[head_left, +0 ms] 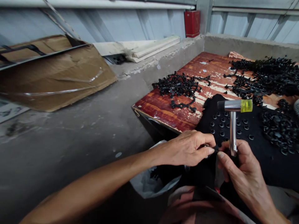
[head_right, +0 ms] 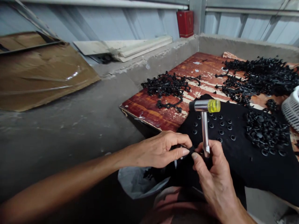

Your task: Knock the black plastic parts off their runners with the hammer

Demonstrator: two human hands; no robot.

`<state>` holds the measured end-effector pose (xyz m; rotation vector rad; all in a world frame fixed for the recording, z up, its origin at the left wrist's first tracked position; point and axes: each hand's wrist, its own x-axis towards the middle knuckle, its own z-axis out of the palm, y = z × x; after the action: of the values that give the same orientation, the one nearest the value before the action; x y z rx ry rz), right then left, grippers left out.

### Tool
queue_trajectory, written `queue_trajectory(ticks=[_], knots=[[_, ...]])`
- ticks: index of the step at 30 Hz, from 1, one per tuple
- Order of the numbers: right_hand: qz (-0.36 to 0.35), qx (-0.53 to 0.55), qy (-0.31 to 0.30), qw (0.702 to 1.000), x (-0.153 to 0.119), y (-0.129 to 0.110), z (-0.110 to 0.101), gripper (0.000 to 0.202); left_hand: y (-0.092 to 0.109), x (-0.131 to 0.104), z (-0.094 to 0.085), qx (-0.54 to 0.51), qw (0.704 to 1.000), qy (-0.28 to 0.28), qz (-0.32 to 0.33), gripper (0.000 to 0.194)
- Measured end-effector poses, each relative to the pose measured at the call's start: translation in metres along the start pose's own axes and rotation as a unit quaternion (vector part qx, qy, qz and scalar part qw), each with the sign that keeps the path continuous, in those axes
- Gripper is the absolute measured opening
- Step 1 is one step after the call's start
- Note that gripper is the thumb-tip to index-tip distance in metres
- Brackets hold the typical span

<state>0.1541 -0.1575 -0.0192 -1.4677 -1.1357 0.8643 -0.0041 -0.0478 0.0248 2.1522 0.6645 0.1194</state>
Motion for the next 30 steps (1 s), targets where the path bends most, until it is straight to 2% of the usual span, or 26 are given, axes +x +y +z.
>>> queue_trajectory(ticks=[6,11,14,16,19,21,22,24,26,28,30], knots=[[-0.018,0.013,0.035,0.999,0.002,-0.001,0.007,0.008,0.011,-0.009,0.009,0.116,0.992,0.039,-0.034,0.015],[0.004,0.044,0.011,0.999,0.001,-0.006,0.012,0.013,0.009,-0.007,0.013,0.162,0.982,0.063,-0.068,0.014],[0.03,0.067,-0.005,0.997,0.001,-0.002,0.015,0.016,0.008,-0.004,0.014,0.168,0.981,0.083,-0.055,0.013],[0.044,0.084,0.001,0.995,0.002,-0.001,0.016,0.017,0.007,-0.005,0.016,0.152,0.979,0.134,-0.032,0.015],[0.055,0.106,0.027,0.992,0.005,-0.003,0.016,0.02,0.003,-0.01,0.022,0.059,0.961,0.271,-0.008,0.038],[0.056,0.116,0.046,0.991,0.007,-0.006,0.015,0.024,-0.003,-0.013,0.029,-0.069,0.93,0.36,-0.032,0.052],[0.054,0.121,0.055,0.99,0.008,-0.007,0.014,0.025,-0.006,-0.015,0.032,-0.144,0.91,0.385,-0.057,0.055],[0.049,0.129,0.064,0.988,0.009,-0.009,0.014,0.027,-0.011,-0.017,0.039,-0.29,0.872,0.379,-0.112,0.053],[0.047,0.135,0.066,0.988,0.009,-0.01,0.016,0.027,-0.013,-0.017,0.043,-0.398,0.848,0.321,-0.143,0.048],[0.046,0.139,0.061,0.987,0.009,-0.01,0.018,0.027,-0.012,-0.016,0.043,-0.466,0.827,0.279,-0.145,0.044],[0.047,0.143,0.054,0.987,0.008,-0.011,0.02,0.026,-0.009,-0.015,0.04,-0.522,0.796,0.271,-0.143,0.046]])
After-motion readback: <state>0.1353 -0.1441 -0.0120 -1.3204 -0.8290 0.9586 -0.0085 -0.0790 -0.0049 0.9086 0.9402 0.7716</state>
